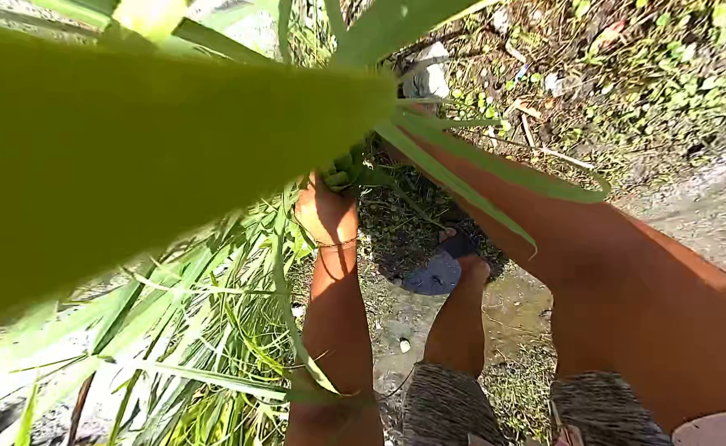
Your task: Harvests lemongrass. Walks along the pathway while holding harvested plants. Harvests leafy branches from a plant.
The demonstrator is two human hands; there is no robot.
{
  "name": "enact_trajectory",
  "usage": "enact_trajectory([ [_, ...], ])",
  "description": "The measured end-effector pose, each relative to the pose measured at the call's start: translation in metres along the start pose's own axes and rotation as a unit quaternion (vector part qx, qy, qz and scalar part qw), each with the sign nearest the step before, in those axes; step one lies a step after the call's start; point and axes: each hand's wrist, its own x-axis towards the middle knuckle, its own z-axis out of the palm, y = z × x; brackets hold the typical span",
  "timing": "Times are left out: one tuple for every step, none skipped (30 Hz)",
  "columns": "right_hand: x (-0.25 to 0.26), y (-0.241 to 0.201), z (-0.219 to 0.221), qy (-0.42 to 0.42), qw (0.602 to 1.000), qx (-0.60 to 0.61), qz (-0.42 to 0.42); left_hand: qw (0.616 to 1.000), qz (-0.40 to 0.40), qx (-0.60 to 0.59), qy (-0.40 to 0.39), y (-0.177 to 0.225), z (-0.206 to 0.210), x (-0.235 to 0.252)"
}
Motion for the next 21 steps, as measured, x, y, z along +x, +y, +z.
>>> enact_trajectory([
  [-0.001, -0.001, 0.001, -0.006, 1.000, 0.010, 0.004, 1.000, 0.008, -0.003, 0.009, -0.003, 0.002, -0.001],
  [-0.003, -0.001, 0.002, -0.005, 1.000, 0.011, 0.001, 0.999, 0.023, -0.009, 0.030, -0.007, 0.005, -0.001],
  [-0.006, 0.000, 0.001, -0.009, 1.000, 0.008, 0.000, 0.998, 0.041, -0.014, 0.053, -0.010, 0.008, -0.002],
  [-0.009, 0.000, 0.000, -0.011, 1.000, 0.000, 0.000, 0.996, 0.054, -0.020, 0.069, -0.013, 0.010, -0.003],
  [-0.012, 0.001, -0.001, -0.011, 1.000, -0.010, 0.003, 0.995, 0.056, -0.022, 0.075, -0.013, 0.010, -0.002],
  [-0.015, 0.002, 0.000, -0.006, 1.000, -0.019, 0.009, 0.996, 0.051, -0.022, 0.066, -0.012, 0.008, -0.002],
  [-0.017, 0.004, 0.000, 0.001, 1.000, -0.022, 0.013, 0.998, 0.039, -0.020, 0.048, -0.010, 0.006, -0.002],
  [-0.018, 0.005, 0.001, 0.006, 1.000, -0.018, 0.016, 0.999, 0.024, -0.021, 0.029, -0.007, 0.004, -0.001],
  [-0.018, 0.006, 0.002, 0.002, 1.000, -0.010, 0.021, 1.000, 0.014, -0.022, 0.017, -0.006, 0.003, -0.001],
  [-0.016, 0.005, 0.003, -0.007, 0.999, -0.001, 0.032, 1.000, 0.003, -0.020, 0.005, -0.005, 0.003, 0.000],
  [-0.013, 0.003, 0.005, -0.016, 0.999, 0.006, 0.044, 1.000, 0.001, -0.020, 0.003, -0.006, 0.004, 0.000],
  [-0.011, -0.001, 0.007, -0.015, 0.999, 0.013, 0.047, 1.000, 0.000, -0.020, 0.003, -0.007, 0.005, 0.001],
  [-0.010, -0.005, 0.010, -0.015, 0.998, 0.018, 0.052, 1.000, 0.001, -0.025, 0.005, -0.008, 0.005, 0.001],
  [-0.010, -0.009, 0.012, -0.010, 0.998, 0.023, 0.059, 0.999, 0.004, -0.032, 0.009, -0.010, 0.006, 0.002],
  [-0.011, -0.011, 0.014, -0.002, 0.998, 0.024, 0.063, 0.999, 0.007, -0.036, 0.016, -0.013, 0.008, 0.003],
  [-0.013, -0.010, 0.014, -0.001, 0.997, 0.026, 0.067, 0.999, 0.008, -0.039, 0.020, -0.017, 0.011, 0.004],
  [-0.018, -0.007, 0.014, 0.001, 0.997, 0.031, 0.064, 0.999, 0.010, -0.044, 0.021, -0.020, 0.012, 0.003],
  [-0.022, -0.003, 0.012, 0.009, 0.998, 0.034, 0.059, 0.999, 0.007, -0.050, 0.015, -0.019, 0.012, 0.003],
  [-0.025, 0.001, 0.010, 0.015, 0.998, 0.033, 0.052, 0.998, 0.005, -0.056, 0.008, -0.017, 0.010, 0.003],
  [-0.028, 0.005, 0.010, 0.023, 0.998, 0.032, 0.041, 0.998, 0.001, -0.061, 0.003, -0.016, 0.009, 0.002],
  [-0.029, 0.008, 0.011, 0.024, 0.999, 0.029, 0.037, 0.998, 0.002, -0.065, 0.011, -0.017, 0.012, 0.000],
])
